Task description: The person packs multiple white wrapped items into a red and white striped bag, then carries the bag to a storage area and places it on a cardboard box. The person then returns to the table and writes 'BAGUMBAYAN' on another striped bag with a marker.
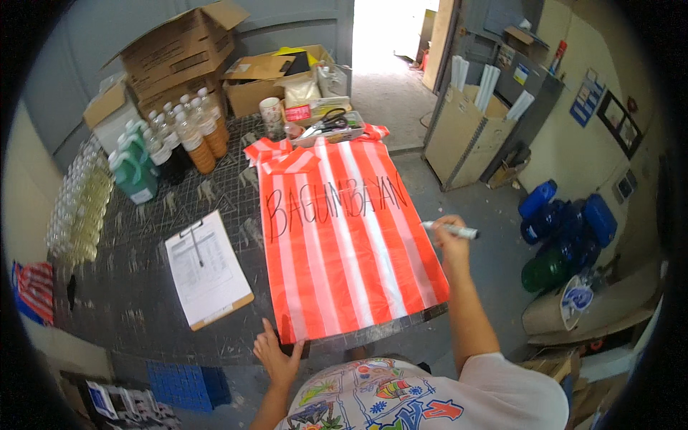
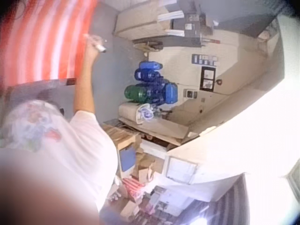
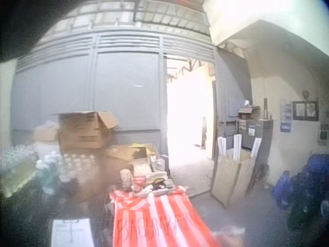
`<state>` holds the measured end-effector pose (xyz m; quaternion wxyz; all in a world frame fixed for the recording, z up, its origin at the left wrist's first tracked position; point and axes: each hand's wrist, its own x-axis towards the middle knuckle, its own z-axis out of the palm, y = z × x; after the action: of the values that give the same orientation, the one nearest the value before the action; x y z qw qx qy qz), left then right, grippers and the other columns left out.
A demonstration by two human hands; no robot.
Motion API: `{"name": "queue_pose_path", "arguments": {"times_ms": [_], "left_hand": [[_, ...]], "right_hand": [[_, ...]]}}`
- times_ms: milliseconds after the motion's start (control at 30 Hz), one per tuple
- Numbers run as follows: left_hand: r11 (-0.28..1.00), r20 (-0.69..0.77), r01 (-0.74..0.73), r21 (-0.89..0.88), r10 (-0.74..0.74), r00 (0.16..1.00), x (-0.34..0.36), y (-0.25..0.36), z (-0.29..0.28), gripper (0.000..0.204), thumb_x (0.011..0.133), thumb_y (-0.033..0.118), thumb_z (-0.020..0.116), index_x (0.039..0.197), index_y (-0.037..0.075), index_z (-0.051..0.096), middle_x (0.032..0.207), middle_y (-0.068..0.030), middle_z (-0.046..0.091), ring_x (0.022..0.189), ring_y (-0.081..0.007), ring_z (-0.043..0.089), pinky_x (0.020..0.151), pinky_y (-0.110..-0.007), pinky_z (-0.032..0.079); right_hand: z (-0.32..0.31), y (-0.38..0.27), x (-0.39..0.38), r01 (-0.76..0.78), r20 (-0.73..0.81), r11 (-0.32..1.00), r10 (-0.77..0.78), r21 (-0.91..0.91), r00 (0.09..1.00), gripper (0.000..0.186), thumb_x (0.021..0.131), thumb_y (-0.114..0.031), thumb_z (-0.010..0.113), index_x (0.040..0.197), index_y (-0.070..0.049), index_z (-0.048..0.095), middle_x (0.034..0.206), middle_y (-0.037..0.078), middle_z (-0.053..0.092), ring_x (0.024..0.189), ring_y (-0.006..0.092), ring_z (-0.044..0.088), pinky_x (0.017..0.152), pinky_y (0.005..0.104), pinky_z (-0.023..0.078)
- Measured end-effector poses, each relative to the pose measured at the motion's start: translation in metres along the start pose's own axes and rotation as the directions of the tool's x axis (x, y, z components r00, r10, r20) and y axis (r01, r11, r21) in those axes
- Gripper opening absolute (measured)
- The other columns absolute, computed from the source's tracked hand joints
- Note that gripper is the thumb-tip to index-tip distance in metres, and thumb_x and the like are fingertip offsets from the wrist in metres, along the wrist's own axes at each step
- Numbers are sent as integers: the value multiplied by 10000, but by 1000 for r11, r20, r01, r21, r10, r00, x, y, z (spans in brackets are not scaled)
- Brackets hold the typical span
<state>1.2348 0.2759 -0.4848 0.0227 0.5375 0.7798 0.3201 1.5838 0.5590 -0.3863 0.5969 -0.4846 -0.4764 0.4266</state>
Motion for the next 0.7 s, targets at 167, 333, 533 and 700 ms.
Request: {"name": "queue_pose_path", "arguments": {"times_ms": [167, 333, 533, 700], "left_hand": [[739, 158, 170, -652, -86, 984, 7, 1, -43, 1197, 783, 14, 722, 1646, 103, -102, 953, -32, 504, 842, -139, 456, 772, -285, 394], [595, 206, 130, -793, 61, 977, 13, 10, -96, 1220, 751, -52, 633, 1621, 125, -204, 902, -22, 520, 806, -126, 455, 765, -279, 384], [620, 275, 137, -772, 131, 953, 1, 11, -142, 1200, 781, -49, 627, 1609, 108, -227, 952, -42, 548, 869, -154, 513, 825, -326, 434], [692, 280, 76, -718, 187, 942, -9, 4, -156, 1205, 794, -47, 628, 1598, 104, -257, 1012, -88, 563, 899, -175, 544, 862, -331, 457]], "right_hand": [[97, -51, -138, -256, 476, 966, 215, 22, 853, 118, 941, -136, 646, 986, -35, 686, 824, 34, 647, 684, 105, 585, 643, 227, 463], [145, -87, -219, -258, 672, 965, 159, 49, 723, 152, 978, -170, 615, 937, -29, 651, 753, 31, 625, 627, 92, 547, 574, 238, 433], [169, -104, -266, -239, 667, 968, 129, 75, 734, 161, 1002, -156, 610, 914, -22, 612, 691, 19, 578, 562, 70, 498, 514, 249, 379], [180, -103, -287, -191, 706, 981, 110, 36, 699, 157, 1001, -159, 613, 909, -31, 610, 699, 16, 587, 568, 66, 503, 521, 246, 382]]}}
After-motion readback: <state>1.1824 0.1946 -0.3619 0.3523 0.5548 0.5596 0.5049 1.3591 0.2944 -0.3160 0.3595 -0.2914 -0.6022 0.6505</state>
